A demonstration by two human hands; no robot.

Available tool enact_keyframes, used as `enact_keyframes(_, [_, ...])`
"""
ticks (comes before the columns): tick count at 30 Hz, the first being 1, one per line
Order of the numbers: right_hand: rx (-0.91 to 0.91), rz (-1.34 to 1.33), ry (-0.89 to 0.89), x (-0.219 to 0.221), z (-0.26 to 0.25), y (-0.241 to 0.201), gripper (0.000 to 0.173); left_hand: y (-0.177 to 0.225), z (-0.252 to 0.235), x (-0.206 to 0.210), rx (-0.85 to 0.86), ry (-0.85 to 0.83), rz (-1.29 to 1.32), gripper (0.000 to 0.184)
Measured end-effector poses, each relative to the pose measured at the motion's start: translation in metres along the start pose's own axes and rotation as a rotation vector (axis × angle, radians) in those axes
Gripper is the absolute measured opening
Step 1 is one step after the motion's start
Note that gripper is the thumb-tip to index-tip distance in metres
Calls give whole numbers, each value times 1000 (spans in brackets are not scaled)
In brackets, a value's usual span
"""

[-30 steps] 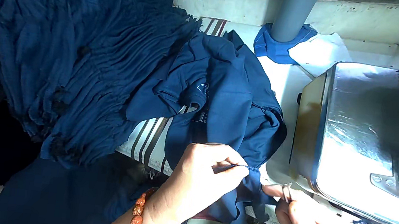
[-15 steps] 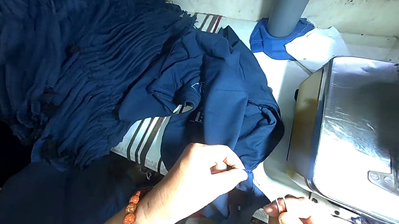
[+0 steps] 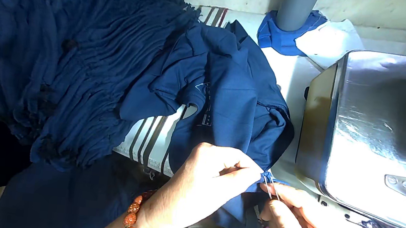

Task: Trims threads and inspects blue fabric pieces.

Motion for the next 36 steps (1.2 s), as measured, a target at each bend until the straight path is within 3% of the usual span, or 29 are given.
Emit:
enact_keyframes(13, [-16, 35, 5, 0, 1, 6, 21, -4, -1, 0, 6, 10, -12, 11])
enact_keyframes(30, [-223, 189, 24, -2, -5, 9, 22, -18, -5, 3, -116, -3, 83, 16])
enact_keyframes(36, [-232, 118, 23, -4, -10, 10, 21, -17, -7, 9, -102, -39, 65, 16])
Point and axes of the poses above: each hand's wrist, its own z-axis away from the middle knuckle, its own x-axis out of the palm, y = z × x, the point moved 10 cm from there along -z, towards the middle knuckle, and after that the axes turned 6 degrees about -x, right-handed, at the moved point
